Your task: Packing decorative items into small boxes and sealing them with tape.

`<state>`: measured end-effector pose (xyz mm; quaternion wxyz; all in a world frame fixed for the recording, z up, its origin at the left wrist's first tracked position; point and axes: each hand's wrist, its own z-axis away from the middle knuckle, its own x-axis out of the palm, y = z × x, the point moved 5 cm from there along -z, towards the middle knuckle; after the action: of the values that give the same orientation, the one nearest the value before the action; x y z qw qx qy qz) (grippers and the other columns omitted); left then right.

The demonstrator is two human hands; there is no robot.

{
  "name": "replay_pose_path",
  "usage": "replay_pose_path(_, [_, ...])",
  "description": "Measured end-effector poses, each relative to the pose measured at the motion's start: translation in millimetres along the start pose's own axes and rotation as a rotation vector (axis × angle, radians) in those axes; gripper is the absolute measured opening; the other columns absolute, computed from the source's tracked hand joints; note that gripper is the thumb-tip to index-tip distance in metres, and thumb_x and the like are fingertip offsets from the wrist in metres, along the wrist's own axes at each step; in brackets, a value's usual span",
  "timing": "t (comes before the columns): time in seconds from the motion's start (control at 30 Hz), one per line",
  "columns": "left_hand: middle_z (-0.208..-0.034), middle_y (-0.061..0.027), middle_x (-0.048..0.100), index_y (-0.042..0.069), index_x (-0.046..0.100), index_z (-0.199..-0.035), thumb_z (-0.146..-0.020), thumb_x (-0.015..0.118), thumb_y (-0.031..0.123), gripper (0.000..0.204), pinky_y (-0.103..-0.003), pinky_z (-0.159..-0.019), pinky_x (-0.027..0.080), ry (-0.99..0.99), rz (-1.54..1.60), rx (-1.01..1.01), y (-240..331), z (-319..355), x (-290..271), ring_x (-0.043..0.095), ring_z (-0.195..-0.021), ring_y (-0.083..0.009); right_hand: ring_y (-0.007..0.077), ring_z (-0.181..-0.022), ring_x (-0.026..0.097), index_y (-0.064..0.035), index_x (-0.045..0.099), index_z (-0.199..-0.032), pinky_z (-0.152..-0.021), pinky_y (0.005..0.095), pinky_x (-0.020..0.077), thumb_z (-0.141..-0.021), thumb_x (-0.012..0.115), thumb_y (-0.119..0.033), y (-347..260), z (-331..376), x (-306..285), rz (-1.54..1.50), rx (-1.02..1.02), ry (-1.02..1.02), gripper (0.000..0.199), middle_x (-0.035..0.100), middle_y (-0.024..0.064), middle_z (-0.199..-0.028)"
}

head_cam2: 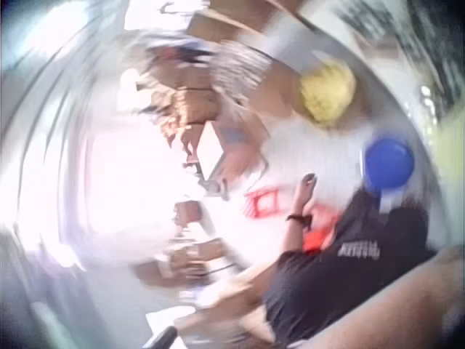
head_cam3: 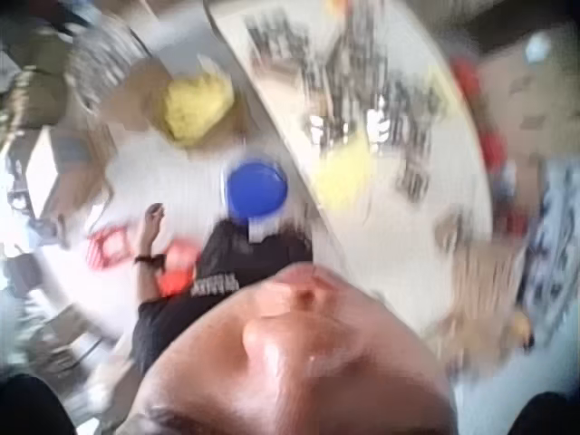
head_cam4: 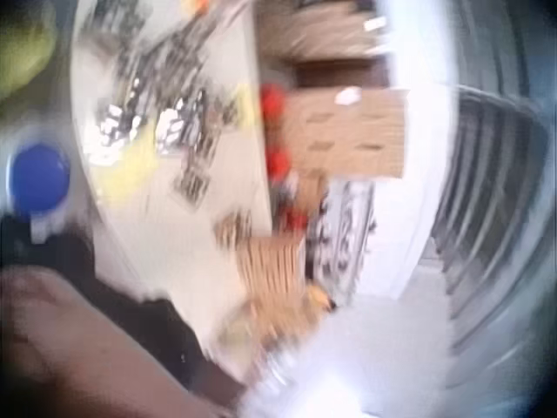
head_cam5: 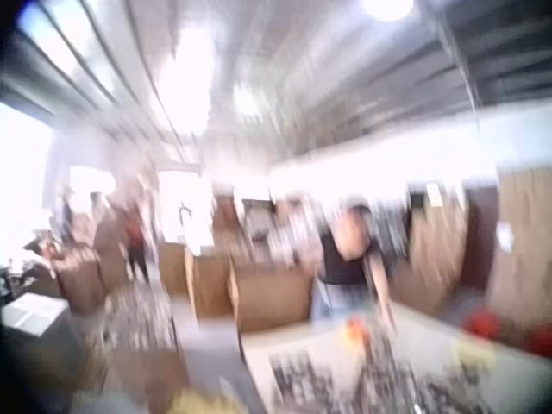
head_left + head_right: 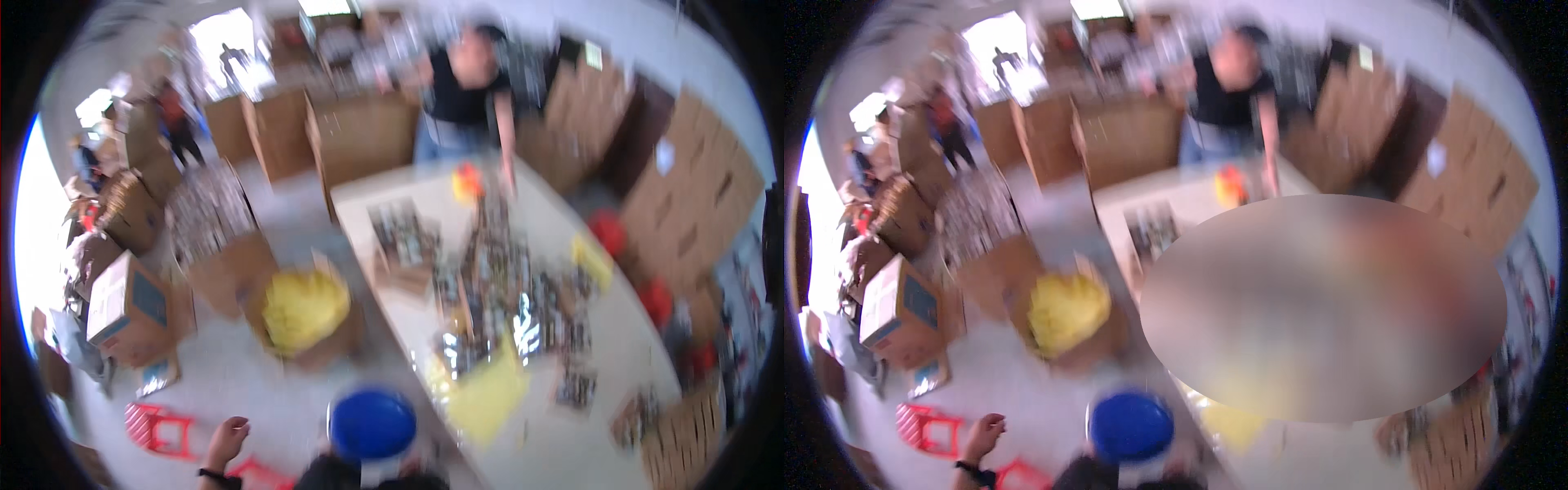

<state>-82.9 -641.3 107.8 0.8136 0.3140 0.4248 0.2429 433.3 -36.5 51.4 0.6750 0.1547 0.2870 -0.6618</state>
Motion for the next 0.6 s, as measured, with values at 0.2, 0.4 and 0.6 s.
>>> replay_pose_path(0.2, [-0.117,-0.0133,0.071,-0.002,0.066,-0.121,-0.094,0.070,0.021,0.036,-0.038,-0.094,0.052,0.320,-0.025,1.089,392.3,106.1,-158.1,0.067,-0.105,-0.0234,0.0285,-0.093,0.067,-0.0059,0.074,-0.106,-0.082,0.0465,0.0508,-0.097,0.065,-0.022,-94.9,1.1,-16.2,-0.063,-0.164,0.094,0.021,0.072,0.0143,-0.102])
replay_pose_path(0.4, [-0.129,-0.0152,0.063,-0.003,0.061,-0.128,-0.098,0.063,0.037,0.049,-0.039,-0.101,0.046,0.255,0.148,1.546,470.3,132.9,-184.9,0.059,-0.116,-0.0225,0.0268,-0.093,0.066,-0.0067,0.075,-0.107,-0.083,0.0456,0.0505,-0.098,0.065,-0.023,-77.3,22.5,5.6,-0.183,-0.073,0.052,0.021,0.072,0.0129,-0.102])
replay_pose_path(0.6, [-0.133,-0.0147,0.060,0.000,0.059,-0.131,-0.098,0.063,0.038,0.051,-0.039,-0.104,0.042,0.229,0.125,1.809,514.7,136.0,-198.6,0.055,-0.120,-0.0225,0.0250,-0.093,0.066,-0.0075,0.076,-0.108,-0.083,0.0447,0.0502,-0.099,0.065,-0.023,-122.4,32.0,76.7,-0.345,-0.060,-0.051,0.021,0.072,0.0114,-0.102])
